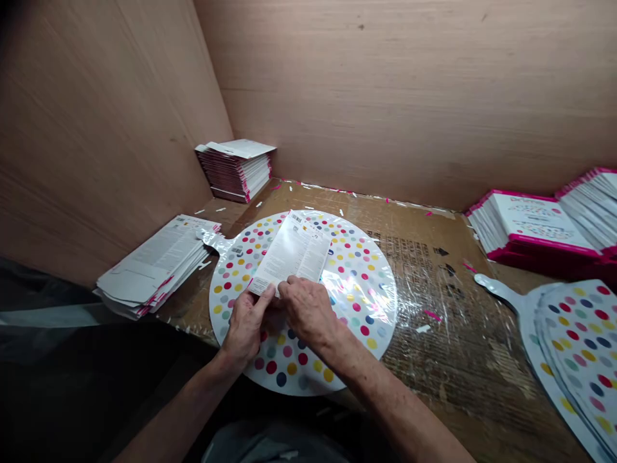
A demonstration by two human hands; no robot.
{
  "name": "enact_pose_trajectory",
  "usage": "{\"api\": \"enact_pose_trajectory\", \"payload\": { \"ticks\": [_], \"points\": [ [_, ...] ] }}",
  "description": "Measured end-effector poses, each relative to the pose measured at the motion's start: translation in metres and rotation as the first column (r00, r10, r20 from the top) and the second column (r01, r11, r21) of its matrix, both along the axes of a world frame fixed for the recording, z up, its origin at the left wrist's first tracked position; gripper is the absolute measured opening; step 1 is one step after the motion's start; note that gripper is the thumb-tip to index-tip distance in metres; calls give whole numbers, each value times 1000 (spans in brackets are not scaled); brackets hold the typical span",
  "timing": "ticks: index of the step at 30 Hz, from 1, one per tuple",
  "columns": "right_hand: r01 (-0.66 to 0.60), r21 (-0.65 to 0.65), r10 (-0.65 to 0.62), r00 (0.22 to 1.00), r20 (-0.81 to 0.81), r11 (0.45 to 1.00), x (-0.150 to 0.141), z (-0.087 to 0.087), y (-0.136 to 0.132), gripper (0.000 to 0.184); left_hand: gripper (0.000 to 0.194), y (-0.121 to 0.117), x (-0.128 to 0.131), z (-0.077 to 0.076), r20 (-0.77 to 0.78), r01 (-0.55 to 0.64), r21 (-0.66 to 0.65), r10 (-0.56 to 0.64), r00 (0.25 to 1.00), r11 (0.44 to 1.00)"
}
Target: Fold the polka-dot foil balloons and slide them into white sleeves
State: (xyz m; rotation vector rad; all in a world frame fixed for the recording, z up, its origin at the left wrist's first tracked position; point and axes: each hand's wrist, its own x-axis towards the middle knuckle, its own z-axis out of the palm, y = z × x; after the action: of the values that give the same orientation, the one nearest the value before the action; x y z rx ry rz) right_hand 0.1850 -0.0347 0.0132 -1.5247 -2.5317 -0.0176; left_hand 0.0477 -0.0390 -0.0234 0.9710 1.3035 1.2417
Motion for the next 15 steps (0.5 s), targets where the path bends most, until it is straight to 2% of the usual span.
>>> {"api": "enact_pose_trajectory", "payload": {
  "ticks": [2,4,7,9,11,15],
  "points": [
    [-52,-29,53,998,36,998,-13,4,8,10,35,9,-16,4,-95,6,38,-3,996,999],
    [-54,-4,54,996,77,999,-28,2,12,16,29,17,-29,8,-225,-15,89,35,974,996],
    [-73,12,71,990,118,997,-49,-10,17,23,25,26,-41,8,-443,-81,158,143,885,984],
    [-111,17,108,987,115,994,-58,-17,23,25,28,30,-48,6,-518,-106,165,177,837,981],
    [-163,67,157,984,87,984,-62,-20,31,27,30,35,-57,5,-520,-97,142,158,840,985],
    [-242,281,259,965,-25,929,-68,-21,45,20,27,45,-82,13,-411,10,98,32,911,995]
  ]
}}
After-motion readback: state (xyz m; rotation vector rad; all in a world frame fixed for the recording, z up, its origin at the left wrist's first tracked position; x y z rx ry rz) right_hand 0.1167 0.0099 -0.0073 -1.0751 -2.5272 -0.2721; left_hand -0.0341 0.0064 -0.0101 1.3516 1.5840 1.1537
